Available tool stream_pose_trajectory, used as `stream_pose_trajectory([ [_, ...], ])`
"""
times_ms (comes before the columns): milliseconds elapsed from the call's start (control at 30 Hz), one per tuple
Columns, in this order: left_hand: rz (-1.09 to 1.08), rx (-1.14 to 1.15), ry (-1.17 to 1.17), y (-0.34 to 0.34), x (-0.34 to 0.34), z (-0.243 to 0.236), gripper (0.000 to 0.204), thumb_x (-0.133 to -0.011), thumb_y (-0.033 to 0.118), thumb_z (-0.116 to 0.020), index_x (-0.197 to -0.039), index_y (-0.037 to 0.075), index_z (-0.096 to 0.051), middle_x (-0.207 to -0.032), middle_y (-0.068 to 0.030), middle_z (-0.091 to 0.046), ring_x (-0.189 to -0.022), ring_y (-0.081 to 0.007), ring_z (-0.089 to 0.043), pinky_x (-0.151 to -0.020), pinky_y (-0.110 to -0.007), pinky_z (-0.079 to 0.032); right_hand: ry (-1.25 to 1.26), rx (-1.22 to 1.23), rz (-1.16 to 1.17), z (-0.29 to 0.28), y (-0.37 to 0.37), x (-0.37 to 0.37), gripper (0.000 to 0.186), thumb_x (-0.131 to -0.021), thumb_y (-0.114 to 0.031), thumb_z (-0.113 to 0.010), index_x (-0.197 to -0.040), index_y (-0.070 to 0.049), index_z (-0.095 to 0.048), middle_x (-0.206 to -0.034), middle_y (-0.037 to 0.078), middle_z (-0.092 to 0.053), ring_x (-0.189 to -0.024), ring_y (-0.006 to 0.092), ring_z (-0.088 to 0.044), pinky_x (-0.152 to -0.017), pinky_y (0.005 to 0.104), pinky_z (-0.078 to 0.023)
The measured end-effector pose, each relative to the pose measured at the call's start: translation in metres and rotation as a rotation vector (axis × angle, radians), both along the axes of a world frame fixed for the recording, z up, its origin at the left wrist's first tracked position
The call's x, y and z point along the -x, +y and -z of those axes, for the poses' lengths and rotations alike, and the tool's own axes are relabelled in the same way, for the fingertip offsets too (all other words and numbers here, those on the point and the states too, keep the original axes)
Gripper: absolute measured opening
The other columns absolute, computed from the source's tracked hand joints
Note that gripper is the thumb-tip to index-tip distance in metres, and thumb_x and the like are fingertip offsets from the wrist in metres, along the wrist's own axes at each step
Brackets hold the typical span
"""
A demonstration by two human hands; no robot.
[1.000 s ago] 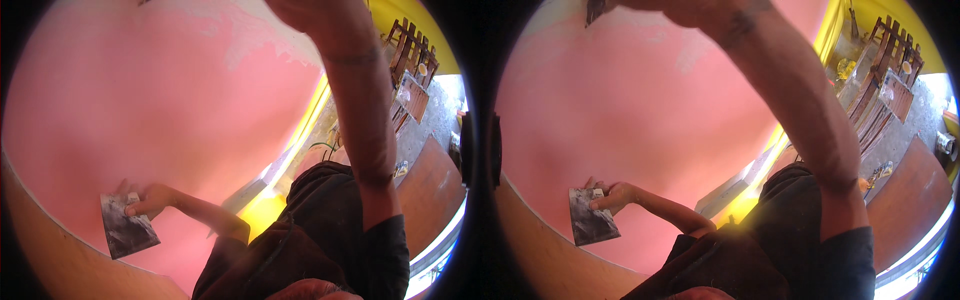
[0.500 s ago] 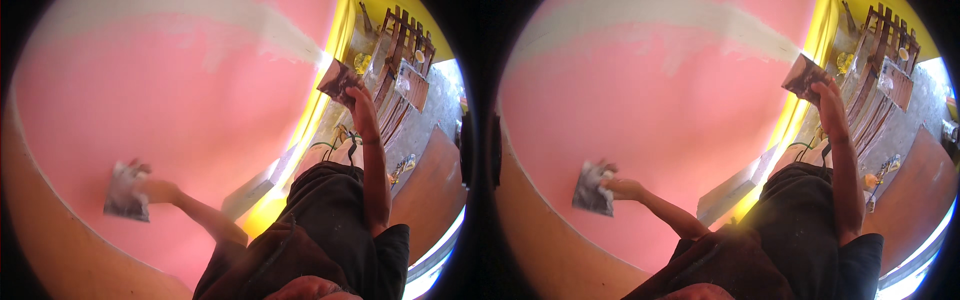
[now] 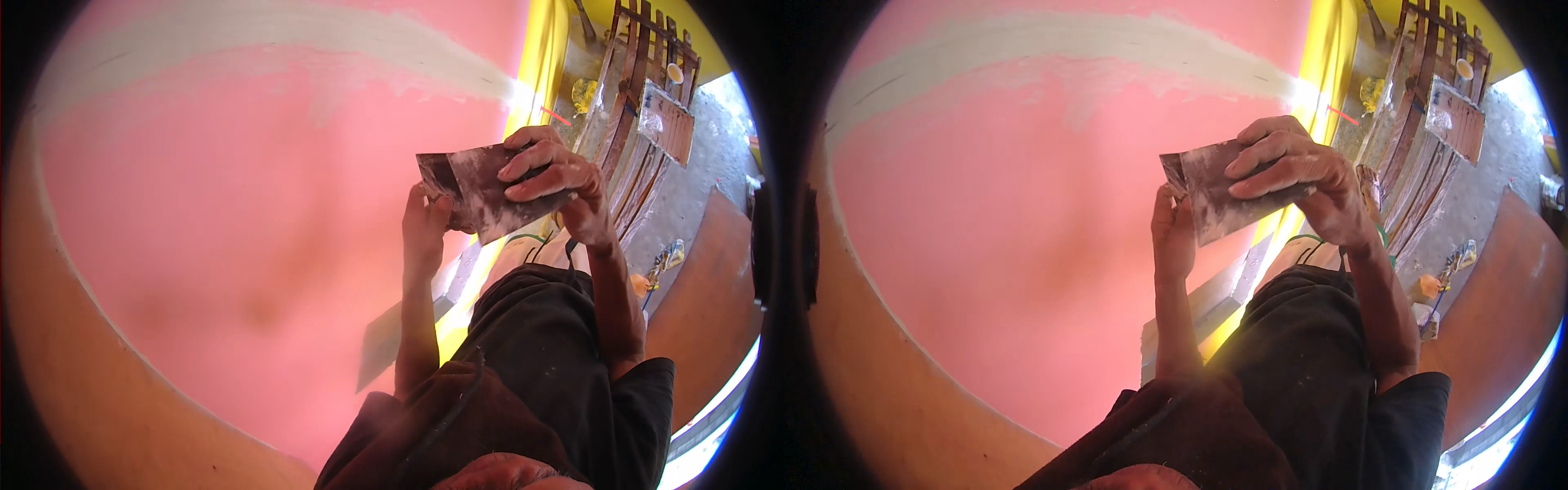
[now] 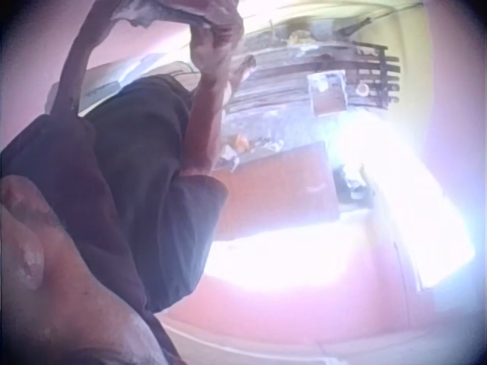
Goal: Applying and smoothing plaster or joint compound on a wall and ceiling using putty knives.
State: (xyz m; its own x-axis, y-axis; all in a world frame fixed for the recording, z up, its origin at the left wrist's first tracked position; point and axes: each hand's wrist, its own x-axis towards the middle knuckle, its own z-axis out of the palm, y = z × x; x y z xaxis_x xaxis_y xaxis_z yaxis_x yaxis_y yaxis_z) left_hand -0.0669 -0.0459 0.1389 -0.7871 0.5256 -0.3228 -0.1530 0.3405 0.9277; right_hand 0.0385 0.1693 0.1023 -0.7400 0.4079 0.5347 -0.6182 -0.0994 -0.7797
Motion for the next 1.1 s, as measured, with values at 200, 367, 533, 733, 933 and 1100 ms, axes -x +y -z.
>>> stream_pose_trajectory([
  [200, 0.057, -0.155, -0.025, 0.021, -0.012, -0.053, 0.018, -0.098, 0.010, -0.041, -0.116, 0.006, -0.043, -0.089, -0.0075, -0.060, -0.064, -0.0087, -0.054, -0.048, -0.024, -0.043, -0.038, -0.182, 0.121, -0.019, -0.005, 0.000, 0.042, -0.057, 0.004, -0.052, -0.090, -0.010, -0.074, -0.100, 0.001, -0.068, -0.108, 0.0273, -0.051, -0.096, 0.0395, -0.041],
  [367, 0.151, -0.125, 0.063, 0.018, -0.015, -0.054, 0.020, -0.097, 0.009, -0.041, -0.117, 0.004, -0.043, -0.089, -0.0079, -0.059, -0.060, -0.0105, -0.054, -0.044, -0.026, -0.043, -0.052, -0.294, 0.379, -0.017, 0.006, 0.007, 0.032, -0.064, -0.005, -0.057, -0.090, -0.012, -0.074, -0.100, 0.002, -0.068, -0.106, 0.0275, -0.053, -0.093, 0.0401, -0.045],
  [533, 0.053, -0.102, 0.028, 0.024, -0.022, -0.064, 0.040, -0.091, 0.025, -0.060, -0.114, -0.004, -0.044, -0.080, -0.0103, -0.057, -0.052, -0.0173, -0.056, -0.046, -0.028, -0.045, -0.120, -0.371, 0.557, -0.012, 0.003, 0.020, 0.033, -0.064, -0.002, -0.057, -0.092, -0.011, -0.072, -0.099, 0.003, -0.068, -0.104, 0.0286, -0.054, -0.091, 0.0395, -0.047],
  [733, 0.067, -0.070, 0.149, 0.016, -0.016, -0.071, 0.033, -0.095, 0.022, -0.053, -0.112, -0.006, -0.044, -0.078, -0.0090, -0.054, -0.058, -0.0172, -0.056, -0.047, -0.029, -0.047, -0.422, -0.137, 0.465, 0.054, -0.024, 0.025, 0.043, -0.066, 0.011, -0.052, -0.100, -0.007, -0.070, -0.111, 0.007, -0.065, -0.108, 0.0264, -0.054, -0.095, 0.0361, -0.044],
  [933, -0.061, 0.167, 0.405, 0.011, 0.001, -0.068, 0.025, -0.099, 0.019, -0.040, -0.108, -0.002, -0.049, -0.079, -0.0056, -0.054, -0.062, -0.0137, -0.051, -0.058, -0.028, -0.046, -0.445, 0.896, 0.116, 0.075, -0.044, -0.008, 0.025, -0.094, -0.004, -0.048, -0.116, -0.003, -0.059, -0.113, 0.004, -0.063, -0.105, 0.0135, -0.057, -0.093, 0.0289, -0.044],
  [1100, -0.079, 0.182, 0.495, 0.007, 0.004, -0.058, 0.027, -0.101, 0.023, -0.039, -0.108, -0.001, -0.051, -0.082, -0.0043, -0.055, -0.067, -0.0128, -0.052, -0.062, -0.028, -0.045, -0.368, 1.133, -0.143, 0.006, -0.059, -0.007, 0.029, -0.094, -0.009, -0.050, -0.122, 0.000, -0.052, -0.106, 0.005, -0.063, -0.095, 0.0119, -0.060, -0.083, 0.0263, -0.048],
])
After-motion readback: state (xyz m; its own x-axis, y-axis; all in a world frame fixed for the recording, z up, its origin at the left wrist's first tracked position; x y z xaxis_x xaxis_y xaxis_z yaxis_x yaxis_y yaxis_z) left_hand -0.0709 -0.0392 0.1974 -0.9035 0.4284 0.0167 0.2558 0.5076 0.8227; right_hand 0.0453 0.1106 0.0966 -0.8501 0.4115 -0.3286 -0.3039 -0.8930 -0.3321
